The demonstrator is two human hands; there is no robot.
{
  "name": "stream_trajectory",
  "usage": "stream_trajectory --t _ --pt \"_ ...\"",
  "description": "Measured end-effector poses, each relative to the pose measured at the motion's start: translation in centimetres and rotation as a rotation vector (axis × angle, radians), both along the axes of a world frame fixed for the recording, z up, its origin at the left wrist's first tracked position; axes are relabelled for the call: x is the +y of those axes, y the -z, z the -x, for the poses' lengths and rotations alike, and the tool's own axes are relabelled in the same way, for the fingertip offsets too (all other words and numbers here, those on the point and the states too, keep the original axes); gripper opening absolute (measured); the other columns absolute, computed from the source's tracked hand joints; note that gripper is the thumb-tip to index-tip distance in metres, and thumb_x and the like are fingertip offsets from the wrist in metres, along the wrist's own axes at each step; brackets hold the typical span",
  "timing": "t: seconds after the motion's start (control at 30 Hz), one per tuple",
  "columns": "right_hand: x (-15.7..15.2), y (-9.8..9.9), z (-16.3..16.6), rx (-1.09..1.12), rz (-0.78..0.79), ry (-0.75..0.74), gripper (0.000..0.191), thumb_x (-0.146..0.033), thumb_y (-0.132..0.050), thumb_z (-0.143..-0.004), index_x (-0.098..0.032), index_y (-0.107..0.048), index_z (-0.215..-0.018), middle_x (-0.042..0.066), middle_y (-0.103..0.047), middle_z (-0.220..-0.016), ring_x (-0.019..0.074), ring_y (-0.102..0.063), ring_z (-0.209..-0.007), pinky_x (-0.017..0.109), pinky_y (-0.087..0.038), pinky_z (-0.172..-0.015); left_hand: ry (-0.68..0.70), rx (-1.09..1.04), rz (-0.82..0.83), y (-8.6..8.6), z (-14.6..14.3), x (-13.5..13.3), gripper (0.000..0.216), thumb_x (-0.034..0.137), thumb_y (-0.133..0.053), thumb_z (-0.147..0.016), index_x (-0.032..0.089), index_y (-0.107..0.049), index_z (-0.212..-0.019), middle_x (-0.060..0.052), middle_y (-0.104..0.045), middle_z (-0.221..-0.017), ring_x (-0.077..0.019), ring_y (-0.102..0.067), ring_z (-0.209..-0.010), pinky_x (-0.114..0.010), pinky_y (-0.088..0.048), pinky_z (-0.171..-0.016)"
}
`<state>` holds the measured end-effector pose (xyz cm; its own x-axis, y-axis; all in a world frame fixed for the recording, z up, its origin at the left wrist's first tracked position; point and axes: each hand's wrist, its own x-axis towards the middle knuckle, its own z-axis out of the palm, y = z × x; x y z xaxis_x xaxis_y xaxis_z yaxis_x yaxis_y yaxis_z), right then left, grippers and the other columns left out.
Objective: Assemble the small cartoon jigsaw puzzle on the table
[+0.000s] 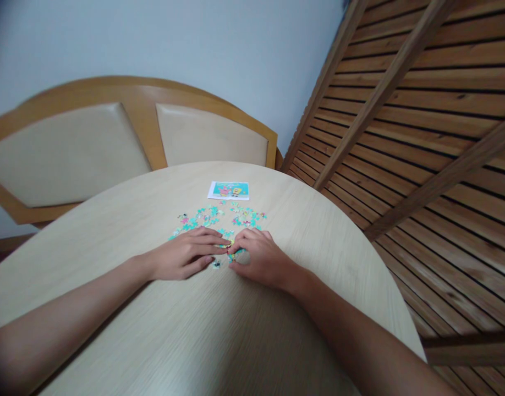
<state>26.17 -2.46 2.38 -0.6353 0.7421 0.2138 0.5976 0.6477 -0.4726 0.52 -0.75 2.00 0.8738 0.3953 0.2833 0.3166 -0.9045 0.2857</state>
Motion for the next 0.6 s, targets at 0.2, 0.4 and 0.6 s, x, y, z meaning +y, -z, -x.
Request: stream_trajectory --t 0.2,0.4,0.6 --pt "-0.04 -0.20 -0.45 -0.018 0.006 -0.021 0.026 -0.024 -0.077 -0.078 -0.025 -0.067 -0.103 0.006 -0.066 -0.118 0.0256 -0.058 -0.116 0.044 -0.036 -0.098 -0.009 0.008 0.006 0.09 0.03 0.00 0.041 0.019 -0.048 -0.098 0.022 -0.058 -0.138 -0.005 -0.062 -0.139 -0.0277 -0.050 -0.128 -0.048 -0.042 -0.110" --pt "0.27 -0.12 -0.43 -0.032 -0.192 -0.122 0.015 -0.028 -0.073 -0.083 -0.022 -0.070 -0.097 0.003 -0.075 -0.100 0.0216 -0.065 -0.098 0.038 -0.038 -0.090 -0.009 0.012 -0.008 0.00 -0.07 -0.03 0.040 0.020 -0.047 -0.098 0.022 -0.059 -0.137 -0.007 -0.062 -0.139 -0.0280 -0.052 -0.126 -0.049 -0.043 -0.109" --pt "0.52 -0.10 -0.27 0.015 -0.405 -0.149 0.012 -0.024 -0.061 -0.093 -0.021 -0.070 -0.086 0.000 -0.076 -0.085 0.0166 -0.068 -0.081 0.034 -0.038 -0.082 -0.008 0.012 -0.012 -0.07 -0.05 -0.09 0.039 0.020 -0.048 -0.098 0.022 -0.058 -0.136 -0.007 -0.063 -0.138 -0.0277 -0.052 -0.127 -0.050 -0.043 -0.109"
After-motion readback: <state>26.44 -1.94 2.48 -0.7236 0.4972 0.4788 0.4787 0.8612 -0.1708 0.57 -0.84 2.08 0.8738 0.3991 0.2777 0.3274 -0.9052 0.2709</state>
